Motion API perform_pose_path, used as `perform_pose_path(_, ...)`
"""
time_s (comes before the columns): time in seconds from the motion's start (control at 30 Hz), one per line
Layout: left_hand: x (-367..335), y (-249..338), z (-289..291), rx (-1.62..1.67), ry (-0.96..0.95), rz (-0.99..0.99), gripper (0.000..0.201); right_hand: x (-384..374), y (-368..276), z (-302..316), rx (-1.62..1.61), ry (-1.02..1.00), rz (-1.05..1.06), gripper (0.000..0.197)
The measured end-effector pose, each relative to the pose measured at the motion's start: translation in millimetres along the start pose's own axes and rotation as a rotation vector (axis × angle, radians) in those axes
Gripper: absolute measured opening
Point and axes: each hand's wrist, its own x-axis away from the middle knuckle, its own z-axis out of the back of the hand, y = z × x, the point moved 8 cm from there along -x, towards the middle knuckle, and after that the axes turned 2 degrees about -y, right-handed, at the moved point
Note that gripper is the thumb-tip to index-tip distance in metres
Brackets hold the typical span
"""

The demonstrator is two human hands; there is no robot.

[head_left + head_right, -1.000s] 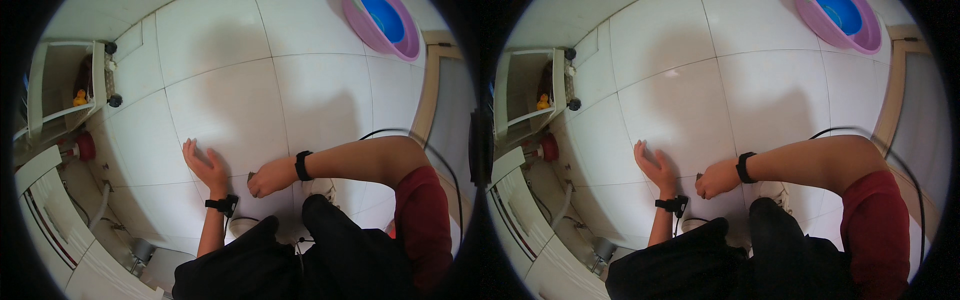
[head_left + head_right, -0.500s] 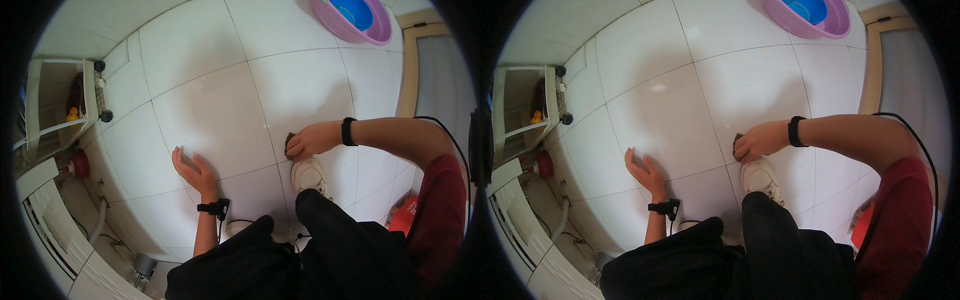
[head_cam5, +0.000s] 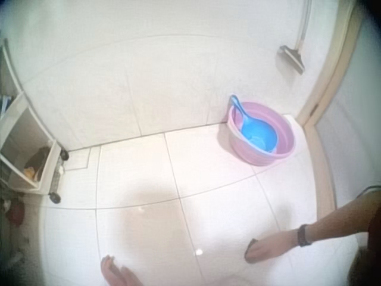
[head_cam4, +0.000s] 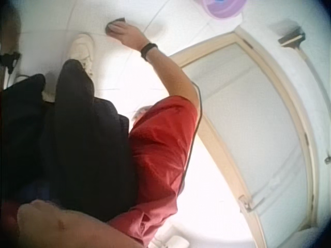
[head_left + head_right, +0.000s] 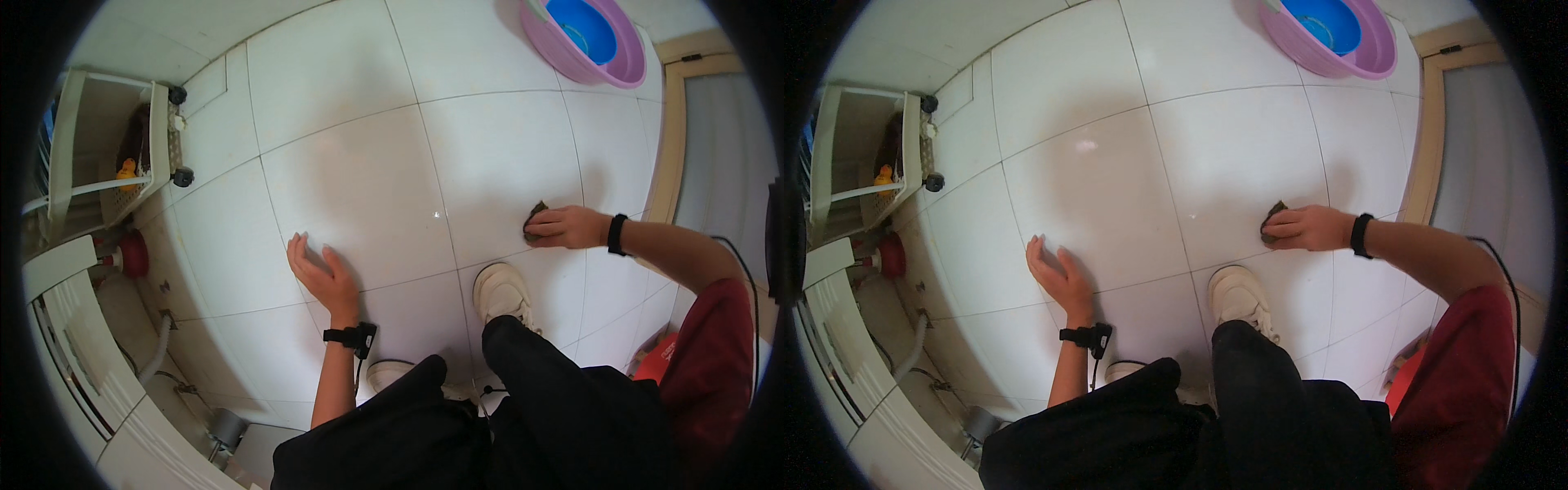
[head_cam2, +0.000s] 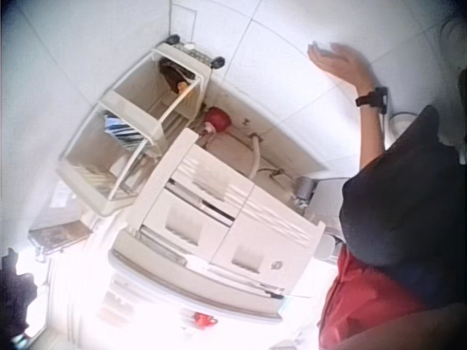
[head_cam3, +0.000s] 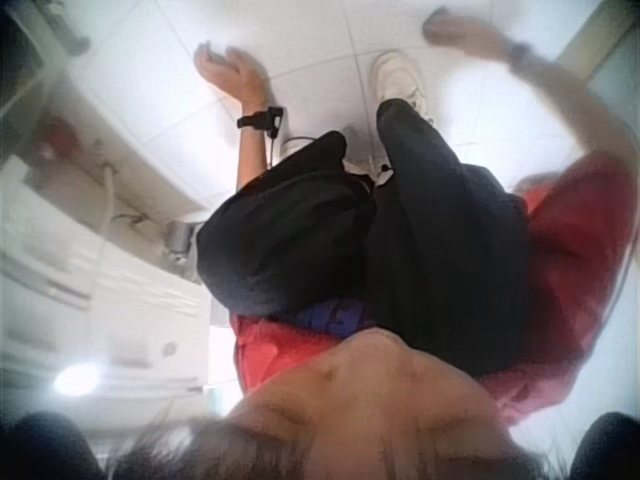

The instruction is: The person wipes a tiled floor with a cloth, rinses the cloth under a running faucet in a sink, and wipes different sections of the tiles.

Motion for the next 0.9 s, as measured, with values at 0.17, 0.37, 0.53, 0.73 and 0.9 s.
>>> perform_pose_path(0.17,-0.6,1.3,-0.6,0.012,-0.016,0.024,0.042,-29.7,-18.5,-10.1,-0.217,0.097,-0.138,0.047)
perform_pose_path(0.37,1.0,-2.0,-0.2,-0.002,0.003,0.021,0.043,-13.4,-20.5,-8.9,-0.103,0.059,0.019,0.04)
perform_pose_path(0.53,-0.5,-3.6,0.7,0.041,-0.005,0.046,0.045,9.8,0.4,-14.2,-0.176,0.081,-0.1,0.043)
perform_pose_path(0.73,-2.8,4.1,8.7,0.038,-0.016,-0.015,0.054,-0.1,108.3,43.3,-0.21,0.713,-0.763,0.039)
perform_pose_path(0.9,-2.9,4.5,4.8,0.033,-0.022,-0.017,0.055,-44.8,186.9,82.8,-0.231,1.026,-0.934,0.032)
